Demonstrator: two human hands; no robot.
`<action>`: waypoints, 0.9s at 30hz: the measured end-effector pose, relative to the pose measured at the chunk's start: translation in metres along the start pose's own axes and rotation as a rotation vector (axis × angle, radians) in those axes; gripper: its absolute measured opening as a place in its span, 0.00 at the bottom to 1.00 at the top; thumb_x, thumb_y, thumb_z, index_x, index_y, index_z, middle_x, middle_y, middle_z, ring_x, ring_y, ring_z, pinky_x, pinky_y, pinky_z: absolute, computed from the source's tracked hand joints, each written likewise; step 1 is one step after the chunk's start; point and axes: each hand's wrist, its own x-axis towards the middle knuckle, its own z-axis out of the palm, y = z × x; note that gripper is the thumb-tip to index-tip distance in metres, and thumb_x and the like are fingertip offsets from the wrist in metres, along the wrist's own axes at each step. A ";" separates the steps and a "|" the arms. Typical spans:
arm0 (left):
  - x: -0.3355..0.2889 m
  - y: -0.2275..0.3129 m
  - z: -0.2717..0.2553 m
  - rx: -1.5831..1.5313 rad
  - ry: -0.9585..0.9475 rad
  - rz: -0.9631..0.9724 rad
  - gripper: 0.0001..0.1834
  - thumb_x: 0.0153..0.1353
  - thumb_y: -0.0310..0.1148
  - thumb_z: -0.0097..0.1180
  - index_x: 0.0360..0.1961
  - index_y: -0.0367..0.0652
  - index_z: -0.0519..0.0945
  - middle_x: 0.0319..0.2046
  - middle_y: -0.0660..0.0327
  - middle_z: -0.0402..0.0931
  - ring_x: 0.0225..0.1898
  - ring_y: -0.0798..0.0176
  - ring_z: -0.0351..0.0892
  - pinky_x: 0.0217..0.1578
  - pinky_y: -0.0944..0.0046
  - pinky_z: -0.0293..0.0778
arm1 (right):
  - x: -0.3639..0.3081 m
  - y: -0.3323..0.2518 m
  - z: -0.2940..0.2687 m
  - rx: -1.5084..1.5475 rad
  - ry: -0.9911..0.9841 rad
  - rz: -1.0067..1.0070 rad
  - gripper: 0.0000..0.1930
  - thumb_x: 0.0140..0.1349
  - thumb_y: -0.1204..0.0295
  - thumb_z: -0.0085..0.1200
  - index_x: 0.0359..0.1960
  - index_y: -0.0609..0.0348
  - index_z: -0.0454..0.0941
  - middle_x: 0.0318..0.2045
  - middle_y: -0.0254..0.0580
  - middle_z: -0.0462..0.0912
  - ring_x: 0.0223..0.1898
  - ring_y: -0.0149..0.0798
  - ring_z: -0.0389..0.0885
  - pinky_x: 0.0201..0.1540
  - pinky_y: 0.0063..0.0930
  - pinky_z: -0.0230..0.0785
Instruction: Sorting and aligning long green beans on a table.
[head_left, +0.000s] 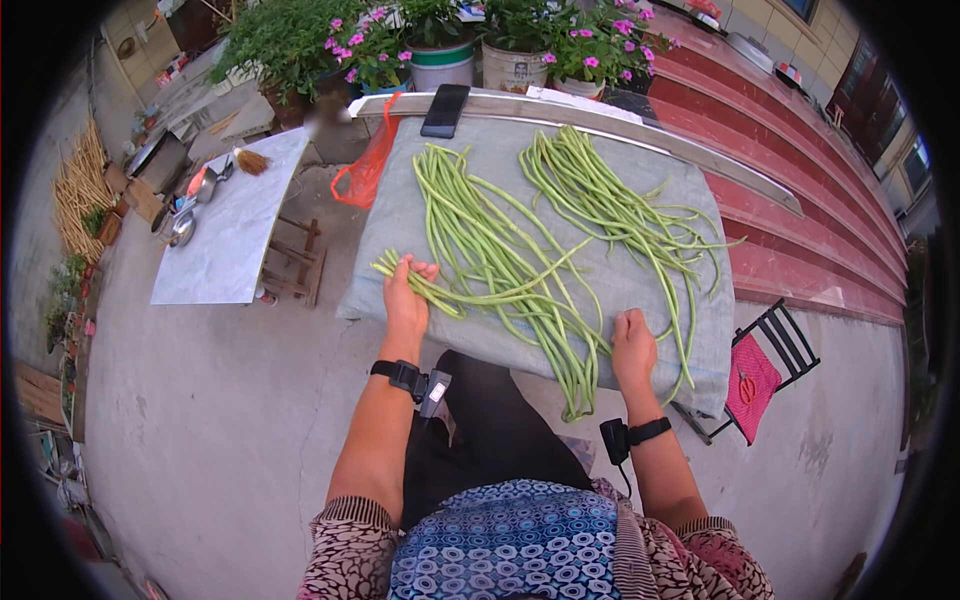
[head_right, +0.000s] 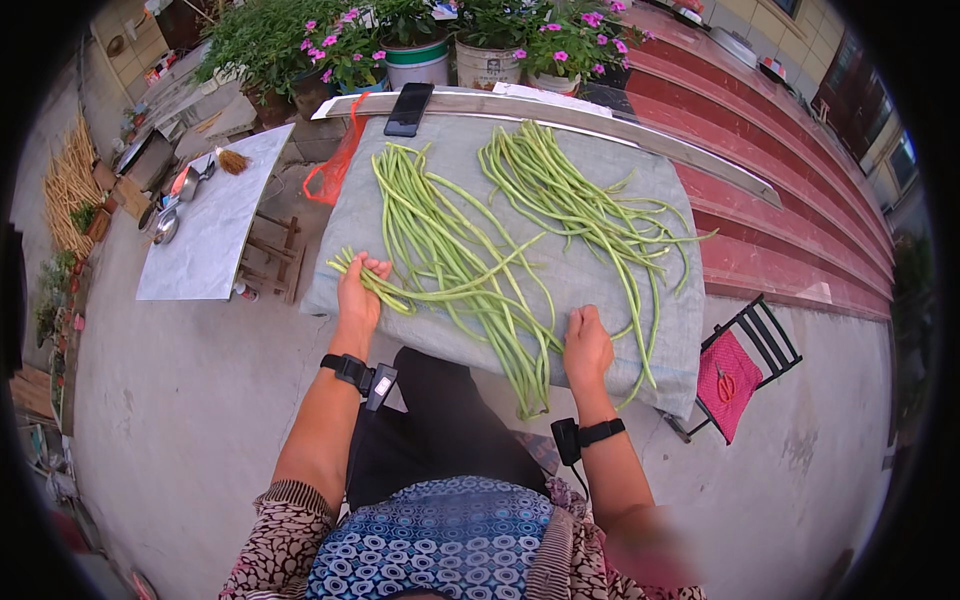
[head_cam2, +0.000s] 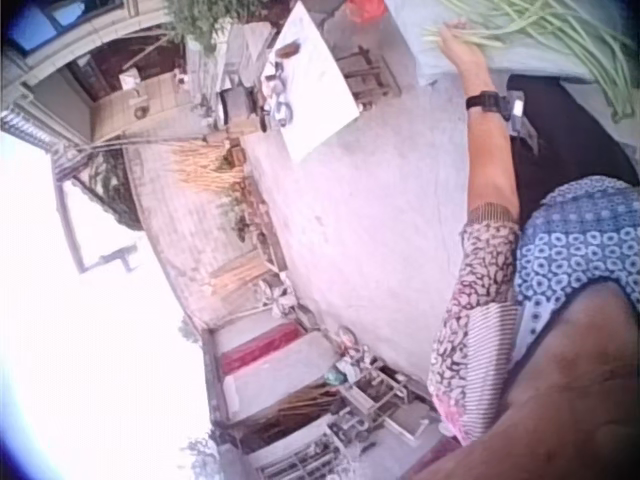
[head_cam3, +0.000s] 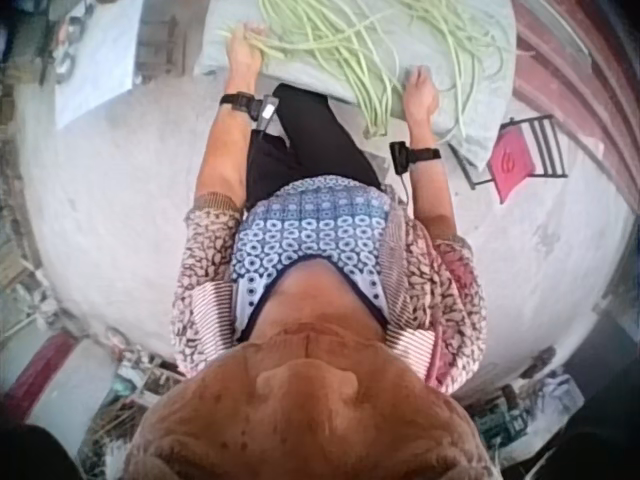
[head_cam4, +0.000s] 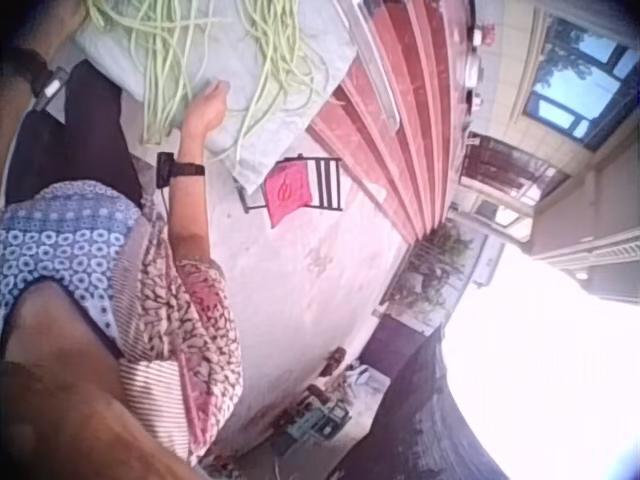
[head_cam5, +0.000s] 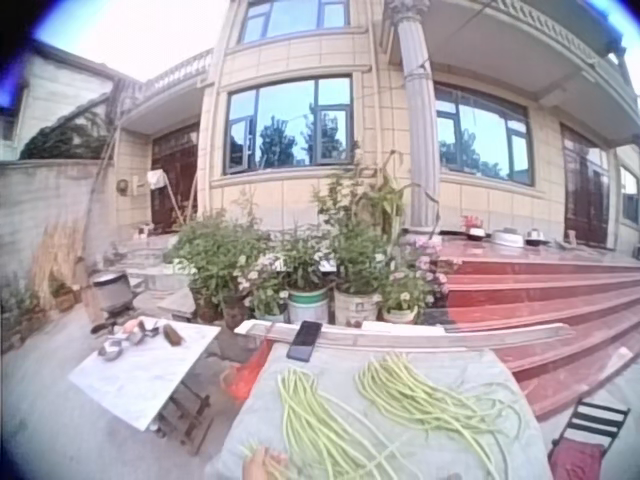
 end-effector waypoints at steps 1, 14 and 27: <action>0.000 -0.001 0.001 -0.001 -0.004 -0.001 0.09 0.67 0.33 0.40 0.39 0.37 0.68 0.27 0.58 0.71 0.30 0.59 0.73 0.49 0.50 0.71 | 0.000 0.000 0.000 0.000 0.004 0.000 0.13 0.64 0.61 0.42 0.30 0.57 0.71 0.18 0.40 0.77 0.24 0.45 0.77 0.30 0.38 0.66; -0.001 -0.001 0.005 -0.021 0.047 -0.132 0.12 0.67 0.35 0.40 0.44 0.36 0.65 0.39 0.52 0.69 0.46 0.51 0.73 0.53 0.54 0.69 | 0.003 0.008 0.008 -0.124 0.051 -0.017 0.12 0.64 0.60 0.41 0.33 0.55 0.70 0.26 0.54 0.79 0.30 0.59 0.77 0.32 0.50 0.65; -0.017 0.010 0.025 0.061 0.159 -0.257 0.13 0.66 0.32 0.37 0.47 0.34 0.64 0.41 0.50 0.71 0.47 0.49 0.74 0.51 0.54 0.68 | 0.004 0.008 0.010 -0.108 0.067 -0.003 0.13 0.64 0.60 0.41 0.33 0.57 0.68 0.27 0.55 0.79 0.33 0.60 0.76 0.34 0.51 0.65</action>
